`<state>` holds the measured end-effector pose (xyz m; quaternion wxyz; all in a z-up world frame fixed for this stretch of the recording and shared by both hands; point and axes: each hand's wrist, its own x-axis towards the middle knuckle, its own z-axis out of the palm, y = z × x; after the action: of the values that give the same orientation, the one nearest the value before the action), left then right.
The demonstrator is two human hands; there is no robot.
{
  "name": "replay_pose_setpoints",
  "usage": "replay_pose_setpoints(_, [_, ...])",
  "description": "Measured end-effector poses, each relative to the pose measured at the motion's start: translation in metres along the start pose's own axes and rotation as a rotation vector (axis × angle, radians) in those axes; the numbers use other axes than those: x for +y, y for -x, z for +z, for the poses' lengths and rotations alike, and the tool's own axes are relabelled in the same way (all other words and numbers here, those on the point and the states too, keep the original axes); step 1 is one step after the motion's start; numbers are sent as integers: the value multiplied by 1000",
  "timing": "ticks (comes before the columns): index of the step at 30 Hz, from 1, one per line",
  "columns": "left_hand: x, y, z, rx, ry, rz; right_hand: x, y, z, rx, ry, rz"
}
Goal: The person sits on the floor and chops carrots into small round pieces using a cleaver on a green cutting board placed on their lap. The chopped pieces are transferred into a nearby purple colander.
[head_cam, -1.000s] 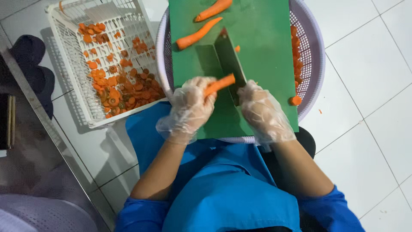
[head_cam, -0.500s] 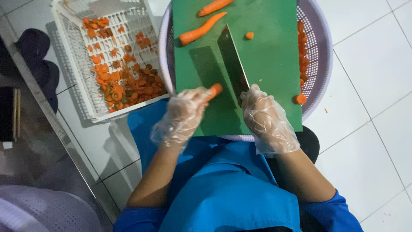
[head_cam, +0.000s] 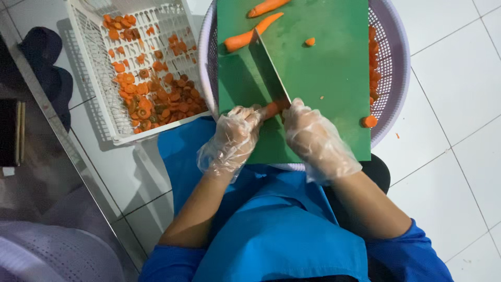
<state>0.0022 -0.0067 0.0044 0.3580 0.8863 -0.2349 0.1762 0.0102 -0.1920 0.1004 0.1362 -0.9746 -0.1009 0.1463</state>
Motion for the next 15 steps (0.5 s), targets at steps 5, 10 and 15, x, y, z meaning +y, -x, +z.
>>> replay_pose_setpoints(5, [1,-3,-1,24,-3,34,4,-9,4,-27,-125,133])
replay_pose_setpoints(10, [-1,-2,5,53,-4,56,9,-19,9,61,-195,-48])
replay_pose_setpoints(15, [-7,-1,16,94,3,36,18,-24,21,36,-117,-21])
